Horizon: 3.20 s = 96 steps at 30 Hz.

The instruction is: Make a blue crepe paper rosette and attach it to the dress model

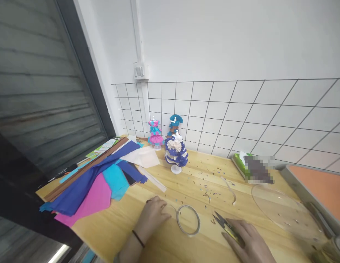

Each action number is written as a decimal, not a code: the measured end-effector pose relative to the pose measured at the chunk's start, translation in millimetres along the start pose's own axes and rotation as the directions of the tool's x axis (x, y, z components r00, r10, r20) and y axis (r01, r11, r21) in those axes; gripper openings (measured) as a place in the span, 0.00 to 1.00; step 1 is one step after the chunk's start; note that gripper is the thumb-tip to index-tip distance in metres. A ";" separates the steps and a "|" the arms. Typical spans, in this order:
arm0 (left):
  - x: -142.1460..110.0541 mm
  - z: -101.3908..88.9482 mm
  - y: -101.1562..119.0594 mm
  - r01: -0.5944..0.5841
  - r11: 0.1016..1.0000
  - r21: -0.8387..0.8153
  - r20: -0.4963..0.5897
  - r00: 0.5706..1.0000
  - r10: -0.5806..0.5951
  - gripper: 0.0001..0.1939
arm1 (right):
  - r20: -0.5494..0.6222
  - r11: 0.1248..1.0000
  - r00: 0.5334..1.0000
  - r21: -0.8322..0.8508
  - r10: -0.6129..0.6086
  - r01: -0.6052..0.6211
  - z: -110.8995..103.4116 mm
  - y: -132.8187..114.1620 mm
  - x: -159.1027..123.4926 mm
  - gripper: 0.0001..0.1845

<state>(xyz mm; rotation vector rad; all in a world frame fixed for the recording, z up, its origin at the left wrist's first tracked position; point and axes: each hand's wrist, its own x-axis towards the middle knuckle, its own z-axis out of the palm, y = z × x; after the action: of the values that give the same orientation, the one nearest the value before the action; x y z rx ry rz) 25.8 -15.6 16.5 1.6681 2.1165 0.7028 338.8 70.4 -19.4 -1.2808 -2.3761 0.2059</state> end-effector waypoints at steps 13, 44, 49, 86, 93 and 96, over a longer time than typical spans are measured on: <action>13.4 -16.0 -17.1 -0.162 0.985 -0.066 0.073 0.983 0.167 0.12 | 0.008 0.999 0.999 0.029 0.046 -0.046 -4.9 -32.1 5.8 0.19; 137.3 -17.5 25.6 0.474 -0.265 -0.840 0.477 0.877 0.055 0.09 | 0.188 0.459 0.913 0.816 0.363 -0.351 -6.7 -115.7 186.5 0.12; 140.8 -14.3 24.7 0.516 -0.339 -0.787 0.524 0.848 0.075 0.07 | 0.256 0.298 0.857 0.861 0.448 -0.413 9.9 -110.8 202.0 0.17; 141.6 -87.0 24.1 -0.361 0.325 -0.874 -0.456 0.840 -0.294 0.11 | 0.440 -0.353 0.800 0.884 0.408 -0.306 45.2 -113.5 223.1 0.11; 177.6 -130.0 70.2 -0.484 0.826 -0.288 -0.574 0.778 0.256 0.17 | 0.451 -0.332 0.758 0.887 0.472 -0.321 29.3 -104.3 198.3 0.11; 195.5 -136.0 80.1 -0.495 0.865 -0.080 -0.488 0.776 0.399 0.15 | 0.446 -0.305 0.757 0.892 0.477 -0.333 12.2 -96.2 170.4 0.12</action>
<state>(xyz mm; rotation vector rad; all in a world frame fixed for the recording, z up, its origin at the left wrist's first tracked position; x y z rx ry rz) -33.8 166.5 179.1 2.0660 1.8198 1.5463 178.5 157.6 52.3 -1.0075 -0.6811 1.7599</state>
